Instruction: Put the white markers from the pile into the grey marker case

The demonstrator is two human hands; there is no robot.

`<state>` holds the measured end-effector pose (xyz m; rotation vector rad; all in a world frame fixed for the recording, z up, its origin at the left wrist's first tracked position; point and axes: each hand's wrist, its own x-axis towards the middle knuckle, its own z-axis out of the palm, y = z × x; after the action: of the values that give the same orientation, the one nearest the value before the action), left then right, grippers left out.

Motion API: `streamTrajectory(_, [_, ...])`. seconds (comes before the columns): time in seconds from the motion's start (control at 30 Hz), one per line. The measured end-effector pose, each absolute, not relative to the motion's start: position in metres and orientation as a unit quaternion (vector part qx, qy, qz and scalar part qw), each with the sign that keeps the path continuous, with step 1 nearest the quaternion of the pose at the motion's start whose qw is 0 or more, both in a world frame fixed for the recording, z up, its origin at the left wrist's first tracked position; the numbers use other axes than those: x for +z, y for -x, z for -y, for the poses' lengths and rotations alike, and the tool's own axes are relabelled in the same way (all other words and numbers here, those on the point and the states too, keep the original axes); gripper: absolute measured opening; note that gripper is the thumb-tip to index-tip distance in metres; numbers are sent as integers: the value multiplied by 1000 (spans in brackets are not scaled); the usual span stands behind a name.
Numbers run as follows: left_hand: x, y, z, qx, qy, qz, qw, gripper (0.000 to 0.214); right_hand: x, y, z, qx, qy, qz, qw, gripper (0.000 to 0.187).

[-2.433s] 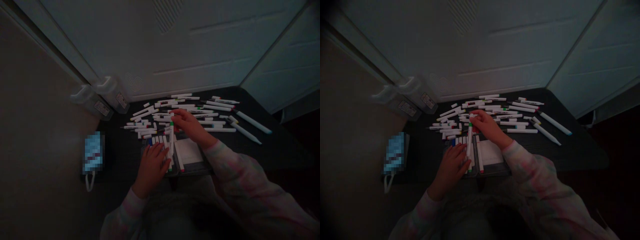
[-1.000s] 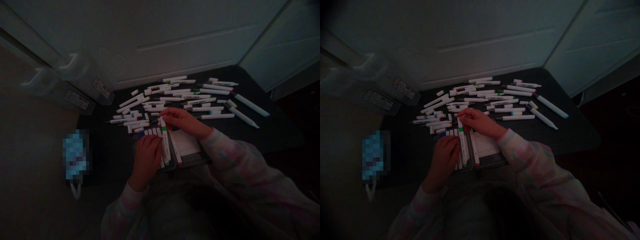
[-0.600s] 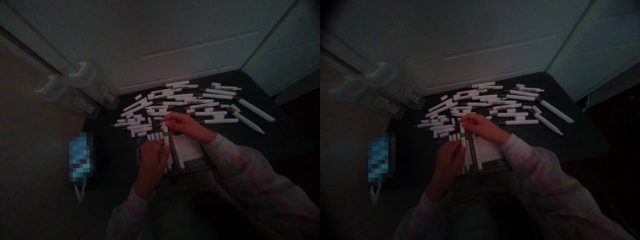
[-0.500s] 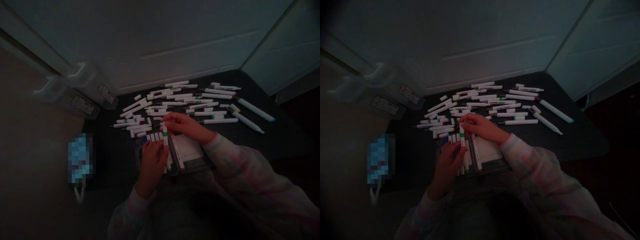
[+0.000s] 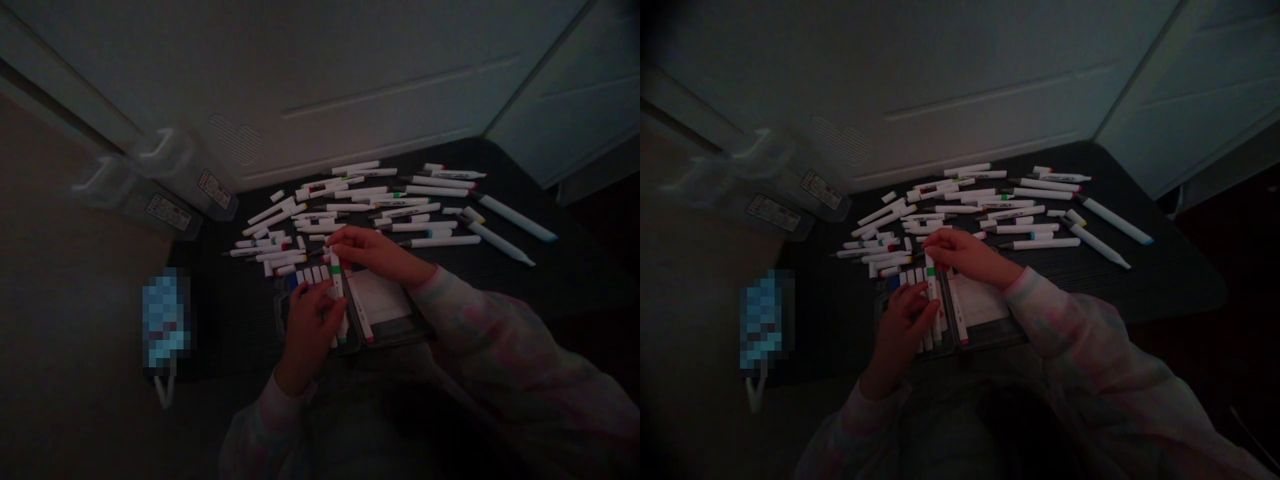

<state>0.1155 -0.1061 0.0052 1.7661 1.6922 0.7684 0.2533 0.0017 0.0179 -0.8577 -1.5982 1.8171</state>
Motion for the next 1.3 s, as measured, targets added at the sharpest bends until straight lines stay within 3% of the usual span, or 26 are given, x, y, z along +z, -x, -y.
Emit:
streamTrajectory(0.23, [7,-119,108,266,-679,-625,279,55,11,-253,-2,700,316,586,259,14])
streamTrajectory(0.77, [2,-119,107,252,-715,-624,191,38,8,-253,-1,552,382,711,211,15])
streamTrajectory(1.0, [1,-120,107,229,-730,-620,176,40,6,-253,2,481,378,759,222,15])
streamTrajectory(1.3, [2,-121,108,192,-752,-610,158,54,6,-254,2,492,372,754,226,15])
